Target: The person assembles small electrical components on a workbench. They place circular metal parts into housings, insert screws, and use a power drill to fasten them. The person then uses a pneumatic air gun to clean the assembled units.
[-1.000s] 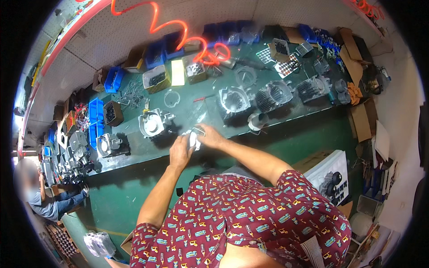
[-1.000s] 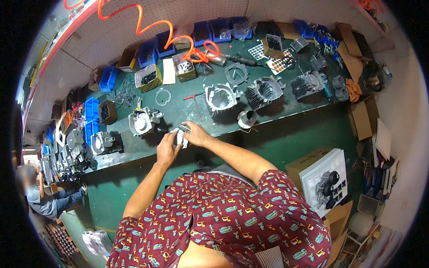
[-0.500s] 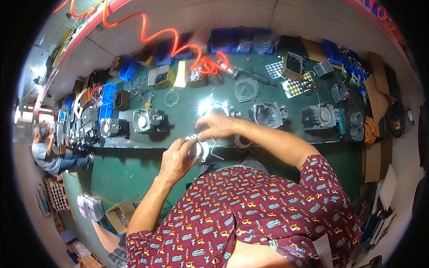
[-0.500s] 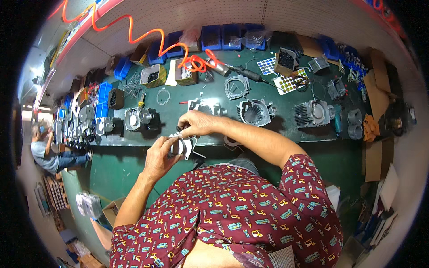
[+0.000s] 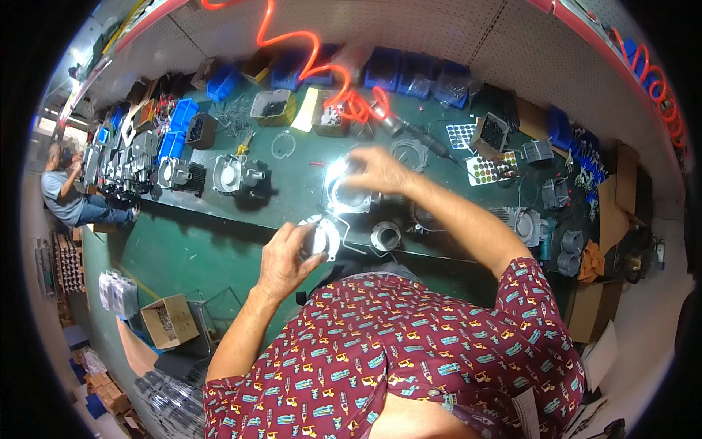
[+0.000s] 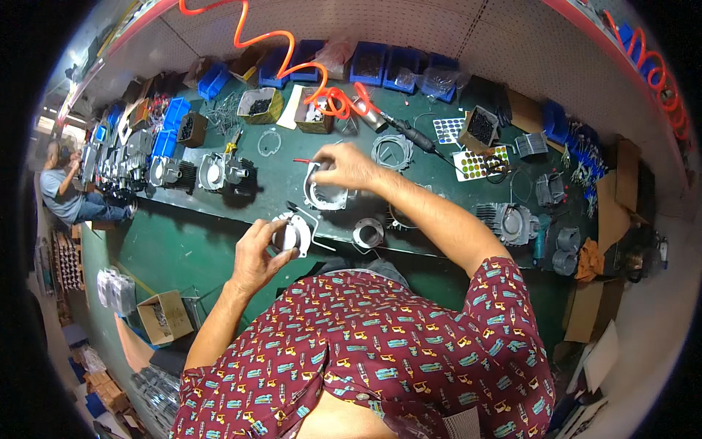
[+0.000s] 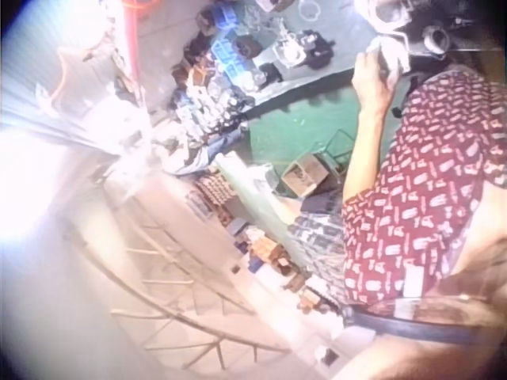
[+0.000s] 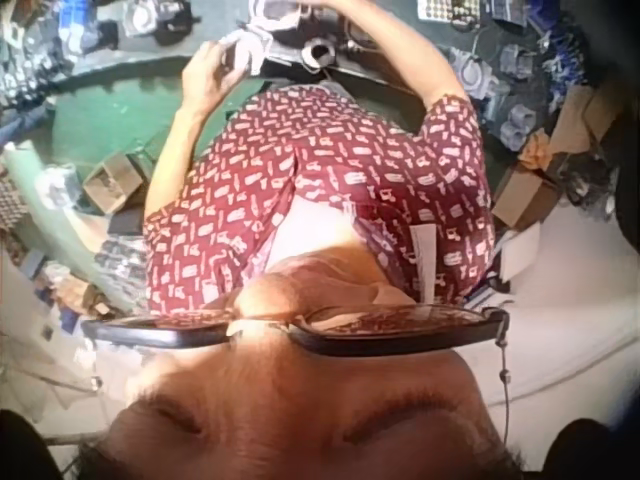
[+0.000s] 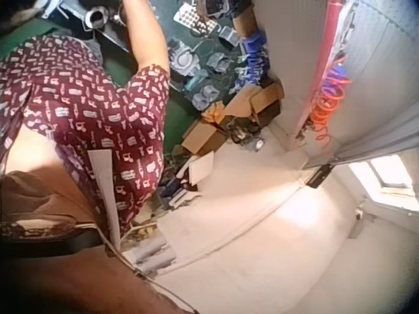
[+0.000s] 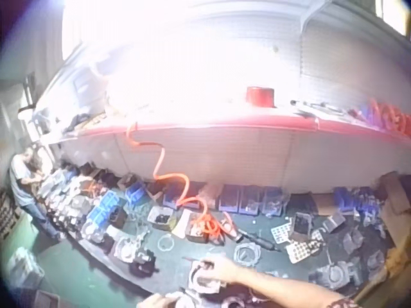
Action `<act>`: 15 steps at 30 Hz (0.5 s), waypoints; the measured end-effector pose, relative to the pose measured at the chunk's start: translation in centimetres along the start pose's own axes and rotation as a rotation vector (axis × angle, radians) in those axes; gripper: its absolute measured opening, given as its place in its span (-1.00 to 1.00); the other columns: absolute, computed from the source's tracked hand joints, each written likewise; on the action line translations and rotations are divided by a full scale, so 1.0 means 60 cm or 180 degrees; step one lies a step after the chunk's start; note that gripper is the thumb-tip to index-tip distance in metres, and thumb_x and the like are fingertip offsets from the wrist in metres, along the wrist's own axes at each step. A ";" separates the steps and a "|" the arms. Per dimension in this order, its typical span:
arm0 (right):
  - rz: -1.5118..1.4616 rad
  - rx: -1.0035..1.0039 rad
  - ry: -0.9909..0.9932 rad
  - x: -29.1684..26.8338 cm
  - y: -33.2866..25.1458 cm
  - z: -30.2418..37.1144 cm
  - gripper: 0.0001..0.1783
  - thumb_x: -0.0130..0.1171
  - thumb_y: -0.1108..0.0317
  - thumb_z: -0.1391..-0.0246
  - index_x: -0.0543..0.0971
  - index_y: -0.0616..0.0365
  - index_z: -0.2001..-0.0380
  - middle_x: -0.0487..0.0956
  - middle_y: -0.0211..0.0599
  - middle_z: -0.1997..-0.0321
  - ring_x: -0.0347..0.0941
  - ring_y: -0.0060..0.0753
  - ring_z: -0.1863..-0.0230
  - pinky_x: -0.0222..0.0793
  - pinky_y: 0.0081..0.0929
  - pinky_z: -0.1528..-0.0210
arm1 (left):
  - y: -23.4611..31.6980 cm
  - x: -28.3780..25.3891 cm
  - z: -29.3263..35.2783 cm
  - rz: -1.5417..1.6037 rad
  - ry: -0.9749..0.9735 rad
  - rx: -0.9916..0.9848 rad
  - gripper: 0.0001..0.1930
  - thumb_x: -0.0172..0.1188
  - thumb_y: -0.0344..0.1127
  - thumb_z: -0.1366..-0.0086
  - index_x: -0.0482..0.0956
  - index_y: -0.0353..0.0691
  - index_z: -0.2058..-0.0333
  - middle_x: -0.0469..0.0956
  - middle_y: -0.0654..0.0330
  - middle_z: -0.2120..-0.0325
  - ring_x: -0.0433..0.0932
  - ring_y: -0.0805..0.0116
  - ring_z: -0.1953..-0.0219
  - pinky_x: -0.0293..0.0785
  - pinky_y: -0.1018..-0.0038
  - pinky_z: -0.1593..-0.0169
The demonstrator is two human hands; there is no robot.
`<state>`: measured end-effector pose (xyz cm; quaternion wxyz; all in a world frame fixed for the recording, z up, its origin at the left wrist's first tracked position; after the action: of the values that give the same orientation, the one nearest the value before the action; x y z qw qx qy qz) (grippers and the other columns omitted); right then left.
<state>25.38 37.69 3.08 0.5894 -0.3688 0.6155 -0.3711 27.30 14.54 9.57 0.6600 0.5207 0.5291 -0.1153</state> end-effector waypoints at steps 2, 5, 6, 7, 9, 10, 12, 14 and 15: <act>0.1252 -0.0047 0.0213 -0.016 0.054 -0.018 -0.38 0.42 0.14 0.17 0.56 0.27 0.05 0.64 -0.03 0.14 0.59 -0.05 0.07 0.52 -0.19 0.02 | -0.015 0.002 0.007 0.0135 0.0050 -0.0155 -0.41 0.49 -0.36 0.11 0.53 -0.23 0.03 0.50 0.09 0.33 0.55 0.15 0.32 0.52 0.34 0.25; 0.2053 0.0491 -0.0165 0.022 0.112 -0.037 -0.39 0.42 0.21 0.19 0.53 0.23 0.03 0.61 -0.03 0.07 0.54 0.04 -0.02 0.49 -0.09 -0.03 | -0.039 0.002 0.024 0.0258 0.0105 -0.0351 -0.43 0.49 -0.32 0.10 0.53 -0.21 0.04 0.51 0.08 0.31 0.56 0.11 0.28 0.53 0.29 0.22; 0.2194 0.0754 -0.0367 0.034 0.121 -0.042 -0.40 0.42 0.24 0.19 0.53 0.22 0.03 0.61 -0.03 0.06 0.53 0.06 -0.04 0.49 -0.07 -0.04 | -0.047 0.003 0.028 0.0312 0.0141 -0.0398 -0.43 0.49 -0.32 0.10 0.54 -0.22 0.05 0.51 0.08 0.30 0.56 0.12 0.28 0.53 0.30 0.22; 0.2320 0.1027 -0.0469 0.038 0.123 -0.039 -0.46 0.39 0.32 0.19 0.54 0.19 0.06 0.61 -0.01 0.05 0.54 0.05 -0.05 0.49 -0.10 -0.05 | -0.053 0.001 0.030 0.0348 0.0161 -0.0437 -0.44 0.49 -0.32 0.10 0.54 -0.22 0.05 0.52 0.07 0.29 0.57 0.12 0.27 0.53 0.30 0.21; 0.2225 0.1341 -0.0695 0.049 0.141 -0.041 -0.49 0.36 0.33 0.19 0.57 0.17 0.07 0.62 0.01 0.06 0.56 0.02 -0.04 0.49 -0.12 -0.05 | -0.062 -0.005 0.038 0.0419 0.0189 -0.0533 -0.44 0.49 -0.32 0.10 0.54 -0.23 0.05 0.53 0.07 0.26 0.57 0.12 0.25 0.54 0.31 0.19; 0.2183 0.1410 -0.0658 0.050 0.143 -0.042 -0.51 0.36 0.33 0.19 0.58 0.16 0.08 0.63 0.01 0.06 0.56 0.01 -0.03 0.49 -0.13 -0.05 | -0.059 -0.012 0.037 0.0343 0.0350 -0.0339 -0.40 0.48 -0.50 0.15 0.55 -0.32 0.03 0.51 0.10 0.35 0.55 0.30 0.35 0.54 0.45 0.25; 0.2120 0.1552 -0.0567 0.042 0.147 -0.041 -0.53 0.36 0.32 0.19 0.60 0.16 0.11 0.64 0.01 0.07 0.57 0.00 -0.02 0.50 -0.14 -0.05 | -0.067 -0.013 0.038 0.0369 0.0391 -0.0340 -0.41 0.48 -0.51 0.14 0.55 -0.32 0.03 0.51 0.11 0.35 0.55 0.30 0.35 0.53 0.45 0.26; 0.2115 0.1534 -0.0533 0.044 0.169 -0.041 -0.56 0.35 0.29 0.18 0.62 0.15 0.14 0.64 0.01 0.07 0.57 0.02 -0.02 0.50 -0.14 -0.04 | -0.077 -0.011 0.037 0.0415 0.0412 -0.0350 -0.40 0.48 -0.50 0.14 0.55 -0.31 0.02 0.51 0.12 0.36 0.55 0.30 0.35 0.52 0.45 0.27; 0.2080 0.1584 -0.0504 0.044 0.168 -0.040 -0.57 0.35 0.29 0.18 0.63 0.15 0.15 0.63 0.02 0.07 0.56 0.03 -0.02 0.50 -0.13 -0.04 | -0.078 -0.012 0.035 0.0406 0.0406 -0.0337 -0.39 0.48 -0.50 0.14 0.55 -0.30 0.01 0.51 0.12 0.36 0.55 0.30 0.35 0.52 0.45 0.27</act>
<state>22.75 39.92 -7.02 0.7928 -0.0279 0.5445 -0.2725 24.95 10.53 7.31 0.6576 0.5241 0.5411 -0.0116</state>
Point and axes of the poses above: each hand's wrist, its own z-axis away from the middle knuckle, its own x-axis out of the palm, y = z × x, the point moved 8 cm from there along -z, towards the middle knuckle
